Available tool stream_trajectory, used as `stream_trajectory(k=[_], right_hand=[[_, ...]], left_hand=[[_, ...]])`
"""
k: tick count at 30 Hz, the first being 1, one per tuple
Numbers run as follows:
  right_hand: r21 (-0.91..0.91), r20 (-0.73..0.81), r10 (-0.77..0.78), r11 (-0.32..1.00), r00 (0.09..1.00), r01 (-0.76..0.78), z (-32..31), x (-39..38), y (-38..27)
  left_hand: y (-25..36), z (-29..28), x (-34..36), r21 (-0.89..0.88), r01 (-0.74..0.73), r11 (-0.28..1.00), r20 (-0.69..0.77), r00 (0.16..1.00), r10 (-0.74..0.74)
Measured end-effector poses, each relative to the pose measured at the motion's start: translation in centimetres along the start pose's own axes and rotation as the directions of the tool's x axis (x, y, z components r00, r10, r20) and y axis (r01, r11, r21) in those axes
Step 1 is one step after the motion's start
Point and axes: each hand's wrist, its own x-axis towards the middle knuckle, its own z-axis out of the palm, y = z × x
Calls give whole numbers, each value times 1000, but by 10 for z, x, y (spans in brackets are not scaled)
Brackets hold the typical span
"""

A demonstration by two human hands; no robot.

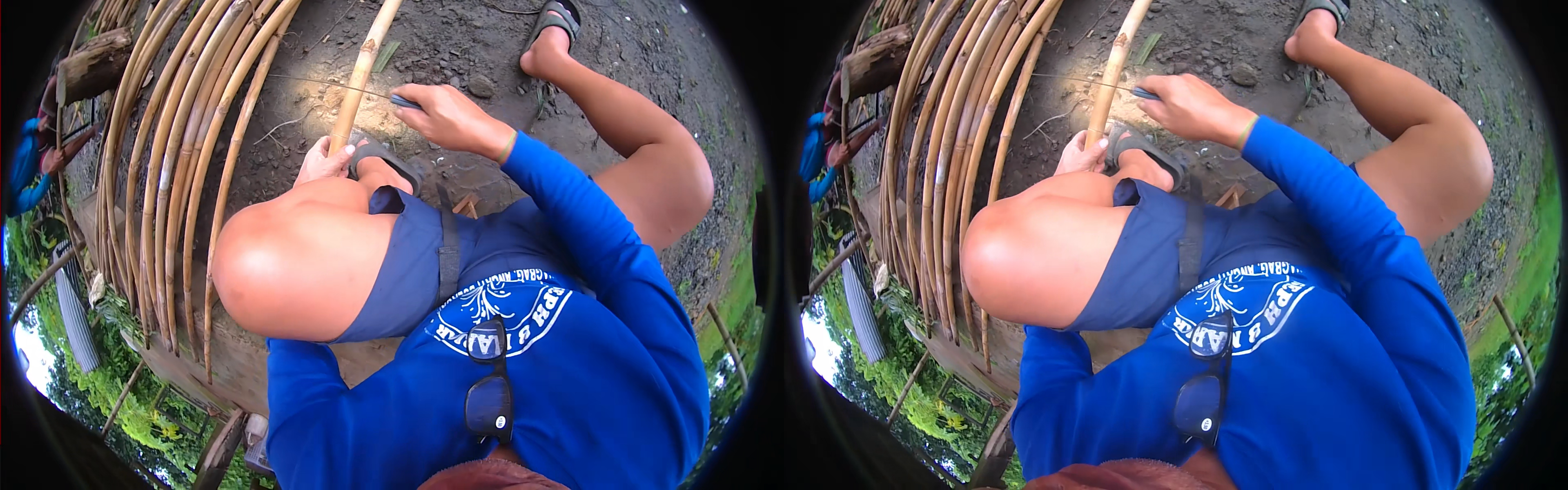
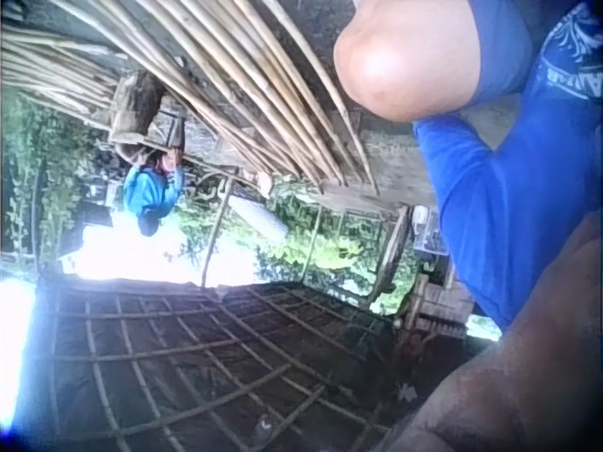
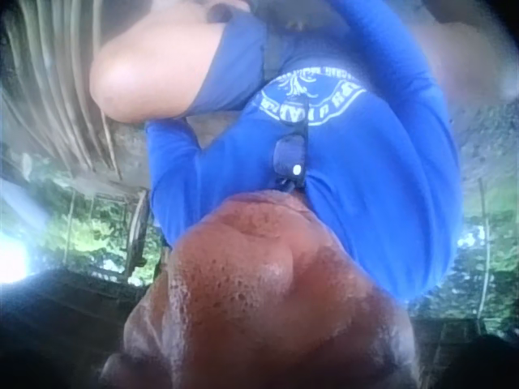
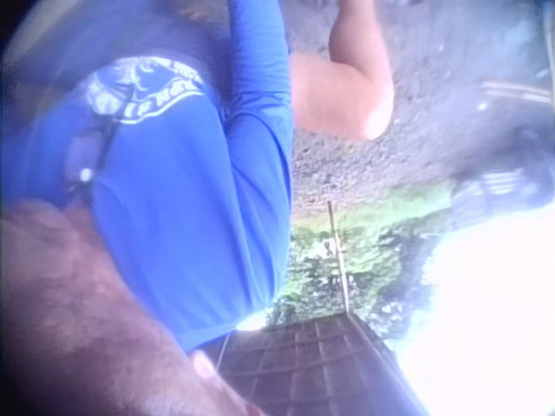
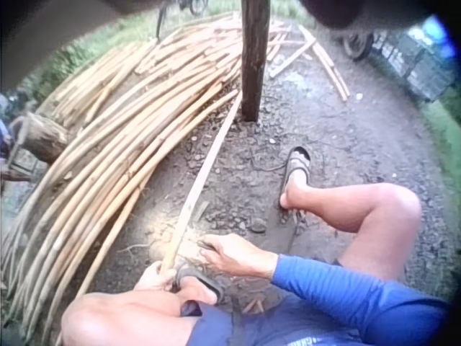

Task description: The person cuts bamboo poles using a wire saw, placing each cut pole onto a stack and picking up another pole to score and cut.

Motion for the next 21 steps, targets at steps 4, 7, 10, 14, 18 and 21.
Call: stream_trajectory(k=[4, 7, 10, 14, 18, 21], right_hand=[[13, -4, 87, 996, 996, -87, 9, -31, 9], [11, 76, 110, 994, 991, -111, 13, -39, -4], [-35, 93, 133, 991, 987, -130, 16, -41, -9], [4, -4, 47, 999, 999, -47, -5, -45, -10], [35, -33, 121, 992, 992, -120, -22, -43, -10], [25, -114, -17, 999, 993, 20, -13, -35, -10]], left_hand=[[11, 1, -20, -292, 99, 951, 164, 985, -52], [31, 9, -26, -307, 179, 935, 166, 977, -133], [26, 11, -13, -244, 159, 957, 104, 985, -137], [43, -3, -32, -16, -26, 1000, 138, 990, 28], [63, -28, -28, -41, 6, 999, 53, 999, -4], [66, -36, -13, 183, -23, 983, -217, 974, 63]])
